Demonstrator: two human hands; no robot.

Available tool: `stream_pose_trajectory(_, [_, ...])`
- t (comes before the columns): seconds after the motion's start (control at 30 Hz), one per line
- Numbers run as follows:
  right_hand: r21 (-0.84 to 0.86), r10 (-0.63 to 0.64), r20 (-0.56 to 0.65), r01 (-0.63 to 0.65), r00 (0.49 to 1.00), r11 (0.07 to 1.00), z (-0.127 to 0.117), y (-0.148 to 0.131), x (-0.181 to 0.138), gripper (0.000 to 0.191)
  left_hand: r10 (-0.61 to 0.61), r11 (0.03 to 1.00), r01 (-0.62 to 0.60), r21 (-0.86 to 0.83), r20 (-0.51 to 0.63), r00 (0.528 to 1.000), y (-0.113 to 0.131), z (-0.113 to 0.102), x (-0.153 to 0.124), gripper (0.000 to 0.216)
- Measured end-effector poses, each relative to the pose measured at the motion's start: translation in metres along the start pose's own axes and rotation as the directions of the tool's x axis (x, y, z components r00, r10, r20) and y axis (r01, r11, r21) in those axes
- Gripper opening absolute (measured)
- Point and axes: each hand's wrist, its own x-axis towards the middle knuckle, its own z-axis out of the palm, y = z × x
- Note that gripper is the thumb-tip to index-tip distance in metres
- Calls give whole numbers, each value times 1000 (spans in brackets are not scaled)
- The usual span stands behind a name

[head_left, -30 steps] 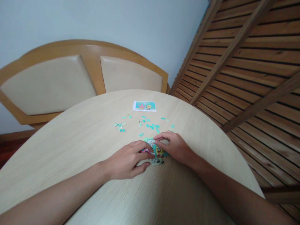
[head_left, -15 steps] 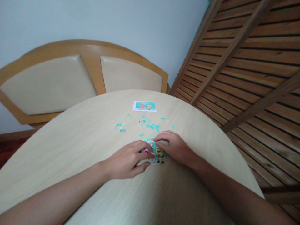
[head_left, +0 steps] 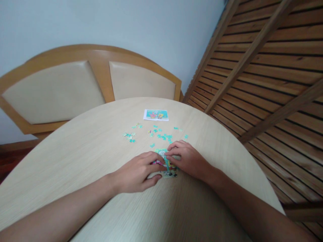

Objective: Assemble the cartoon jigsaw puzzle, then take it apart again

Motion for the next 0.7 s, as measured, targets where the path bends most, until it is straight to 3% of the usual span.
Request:
stream_pose_trajectory(0.1, [-21, -19, 16, 19, 1000, 1000, -2, -1, 0, 9, -7, 1000, 7, -5, -23, 1000, 0, 1, 0, 25])
stream_pose_trajectory(0.2, [-26, -21, 20, 21, 1000, 999, -3, -1, -1, 9, -83, 996, 85, 10, -128, 988, -4, 2, -1, 22])
stream_pose_trajectory(0.4, [-15, -6, 29, 7, 1000, 1000, 0, 0, 0, 8, -264, 939, 321, 123, -339, 903, -31, -5, -5, 25])
stream_pose_trajectory(0.5, [-12, -9, 29, 10, 1000, 1000, 0, 0, 0, 8, -313, 900, 386, 201, -316, 896, -46, -6, -7, 32])
stream_pose_trajectory(0.7, [-15, -16, 33, 16, 999, 1000, 1, 1, 1, 8, -333, 859, 370, 355, -163, 929, -55, -1, -9, 54])
